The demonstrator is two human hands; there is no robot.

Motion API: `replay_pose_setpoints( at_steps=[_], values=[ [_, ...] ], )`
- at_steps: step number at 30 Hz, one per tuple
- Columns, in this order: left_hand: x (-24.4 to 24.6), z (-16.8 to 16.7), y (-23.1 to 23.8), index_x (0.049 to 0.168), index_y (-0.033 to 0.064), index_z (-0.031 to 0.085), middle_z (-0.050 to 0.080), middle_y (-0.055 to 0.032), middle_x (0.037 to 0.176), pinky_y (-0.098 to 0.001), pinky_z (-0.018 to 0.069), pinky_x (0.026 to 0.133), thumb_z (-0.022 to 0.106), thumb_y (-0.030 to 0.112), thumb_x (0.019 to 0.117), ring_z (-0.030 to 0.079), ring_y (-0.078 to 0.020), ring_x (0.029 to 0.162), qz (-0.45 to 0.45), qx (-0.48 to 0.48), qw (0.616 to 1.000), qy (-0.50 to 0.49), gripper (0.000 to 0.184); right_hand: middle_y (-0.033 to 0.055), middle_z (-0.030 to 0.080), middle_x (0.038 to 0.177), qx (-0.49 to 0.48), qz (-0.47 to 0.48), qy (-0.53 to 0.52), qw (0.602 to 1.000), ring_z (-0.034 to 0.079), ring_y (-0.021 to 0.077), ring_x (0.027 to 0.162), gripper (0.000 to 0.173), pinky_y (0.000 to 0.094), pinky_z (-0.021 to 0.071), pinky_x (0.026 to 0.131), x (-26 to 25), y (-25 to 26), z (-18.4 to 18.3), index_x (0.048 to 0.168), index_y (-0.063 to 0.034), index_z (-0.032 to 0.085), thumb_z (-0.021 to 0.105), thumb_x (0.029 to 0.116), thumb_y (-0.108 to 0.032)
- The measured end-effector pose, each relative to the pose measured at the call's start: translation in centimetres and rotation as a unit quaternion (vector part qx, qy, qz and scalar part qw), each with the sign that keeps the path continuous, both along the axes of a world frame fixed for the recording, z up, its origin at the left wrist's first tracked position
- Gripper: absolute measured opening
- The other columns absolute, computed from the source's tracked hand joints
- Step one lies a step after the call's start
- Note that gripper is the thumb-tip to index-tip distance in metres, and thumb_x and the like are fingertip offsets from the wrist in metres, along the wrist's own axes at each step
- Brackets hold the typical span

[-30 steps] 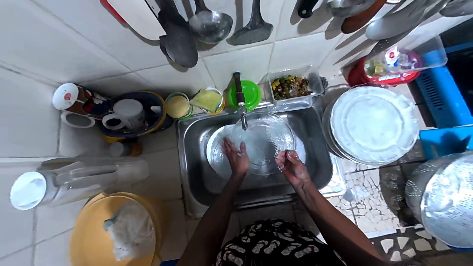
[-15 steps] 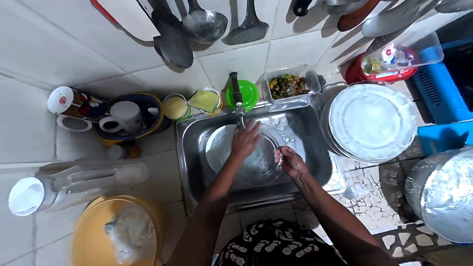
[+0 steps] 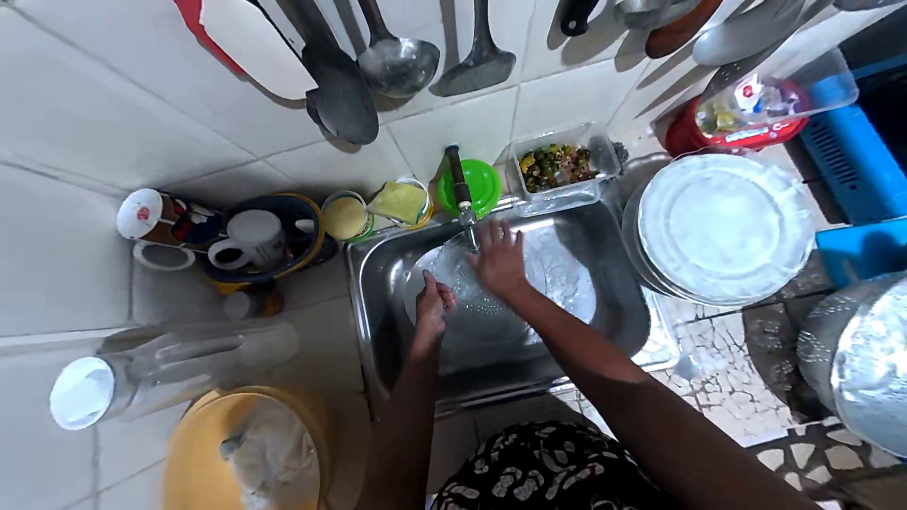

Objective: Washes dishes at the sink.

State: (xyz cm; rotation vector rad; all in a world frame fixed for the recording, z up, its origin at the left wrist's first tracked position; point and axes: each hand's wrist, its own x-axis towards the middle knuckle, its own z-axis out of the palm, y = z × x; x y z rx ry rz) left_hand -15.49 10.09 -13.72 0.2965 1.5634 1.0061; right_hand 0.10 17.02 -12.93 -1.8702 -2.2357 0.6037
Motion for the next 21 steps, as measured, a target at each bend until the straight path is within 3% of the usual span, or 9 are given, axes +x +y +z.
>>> replay_pose_setpoints(
  at_steps=[2, 4, 5, 8, 11, 14, 16, 18, 21],
  values=[
    [0.2, -0.1, -0.1, 0.080, 0.0057, 0.055, 0.053, -0.0007, 0.057, -0.0242, 0.0473, 0.047, 0.025, 0.051, 0.1110, 0.052, -0.0100, 0.047, 0.003, -0.002, 1.000, 0.006, 0.062, 0.0232, 0.026, 0.167, 0.036, 0.088, 0.008, 0.995, 0.017, 0.0453, 0.156, 0.073, 0.0709, 0.0072, 0.123, -2.8, -2.2, -0.5, 0.158, -0.0099, 0.040, 0.042, 0.1030, -0.057],
    [0.2, 0.0, -0.2, 0.089, 0.0065, 0.060, 0.055, -0.0023, 0.062, -0.0274, 0.0483, 0.049, 0.031, 0.051, 0.1100, 0.052, -0.0108, 0.051, 0.021, 0.005, 0.999, 0.026, 0.058, 0.0180, 0.026, 0.168, 0.046, 0.205, 0.031, 0.977, 0.016, 0.0386, 0.158, 0.061, 0.0666, 0.0083, 0.125, -4.2, -5.5, -1.0, 0.159, -0.0098, 0.037, 0.036, 0.1070, -0.040],
    [-0.4, 0.0, -0.4, 0.104, 0.0039, 0.065, 0.063, -0.0067, 0.076, -0.0327, 0.0547, 0.061, 0.032, 0.050, 0.1103, 0.060, -0.0144, 0.064, 0.017, 0.010, 1.000, 0.008, 0.057, 0.0156, 0.024, 0.170, 0.038, 0.261, 0.039, 0.964, 0.015, 0.0349, 0.159, 0.058, 0.0645, 0.0094, 0.126, -4.1, -7.3, -1.0, 0.161, -0.0066, 0.032, 0.033, 0.1091, -0.033],
    [-1.5, 0.1, -0.2, 0.082, 0.0078, 0.055, 0.054, -0.0004, 0.061, -0.0242, 0.0486, 0.048, 0.028, 0.049, 0.1112, 0.053, -0.0094, 0.050, 0.041, 0.007, 0.999, -0.009, 0.057, 0.0078, 0.035, 0.166, 0.053, 0.367, 0.059, 0.927, 0.028, 0.0328, 0.155, 0.053, 0.0651, 0.0201, 0.123, -0.1, -10.8, -1.8, 0.157, -0.0085, 0.040, 0.041, 0.1100, -0.032],
    [-3.1, 0.5, -0.8, 0.079, 0.0070, 0.053, 0.055, 0.0006, 0.057, -0.0214, 0.0485, 0.047, 0.024, 0.046, 0.1124, 0.054, -0.0083, 0.047, 0.025, 0.017, 0.999, -0.021, 0.059, 0.0147, 0.040, 0.163, -0.032, 0.298, 0.087, 0.950, 0.029, 0.0423, 0.153, 0.059, 0.0693, 0.0174, 0.121, 5.3, -9.9, -2.4, 0.152, -0.0128, 0.051, 0.057, 0.1015, -0.044],
    [-3.7, 0.5, -1.0, 0.080, 0.0066, 0.054, 0.055, 0.0004, 0.057, -0.0213, 0.0488, 0.048, 0.023, 0.046, 0.1125, 0.055, -0.0082, 0.048, -0.010, 0.025, 1.000, -0.007, 0.059, 0.0226, 0.032, 0.165, 0.037, 0.161, 0.090, 0.982, 0.022, 0.0440, 0.155, 0.076, 0.0592, 0.0195, 0.126, 7.2, -6.5, -5.2, 0.156, 0.0001, 0.040, 0.045, 0.1031, -0.055],
    [-2.8, 0.9, -0.8, 0.079, 0.0061, 0.054, 0.055, 0.0001, 0.058, -0.0218, 0.0488, 0.049, 0.025, 0.045, 0.1125, 0.055, -0.0087, 0.048, -0.030, 0.017, 0.999, 0.006, 0.059, 0.0199, 0.028, 0.167, 0.043, 0.084, 0.099, 0.991, 0.020, 0.0397, 0.157, 0.078, 0.0520, 0.0188, 0.128, 5.6, -3.4, -4.5, 0.158, 0.0016, 0.033, 0.046, 0.1036, -0.053],
    [-1.5, 1.2, -0.3, 0.078, 0.0058, 0.055, 0.056, -0.0001, 0.058, -0.0224, 0.0498, 0.050, 0.026, 0.045, 0.1124, 0.056, -0.0091, 0.050, -0.050, 0.012, 0.999, 0.014, 0.060, 0.0204, 0.030, 0.166, 0.035, 0.041, 0.068, 0.996, 0.023, 0.0428, 0.155, 0.077, 0.0553, 0.0194, 0.127, 2.7, -1.4, -2.7, 0.158, -0.0011, 0.035, 0.044, 0.1038, -0.055],
    [-0.2, 0.7, 0.3, 0.083, 0.0041, 0.056, 0.056, -0.0016, 0.060, -0.0243, 0.0503, 0.050, 0.030, 0.045, 0.1119, 0.056, -0.0108, 0.051, -0.045, 0.003, 0.999, 0.011, 0.057, 0.0203, 0.035, 0.164, 0.053, 0.092, 0.061, 0.992, 0.023, 0.0428, 0.155, 0.069, 0.0574, 0.0161, 0.127, -1.4, -2.2, -1.9, 0.153, -0.0036, 0.046, 0.039, 0.1044, -0.053]
  ],
)
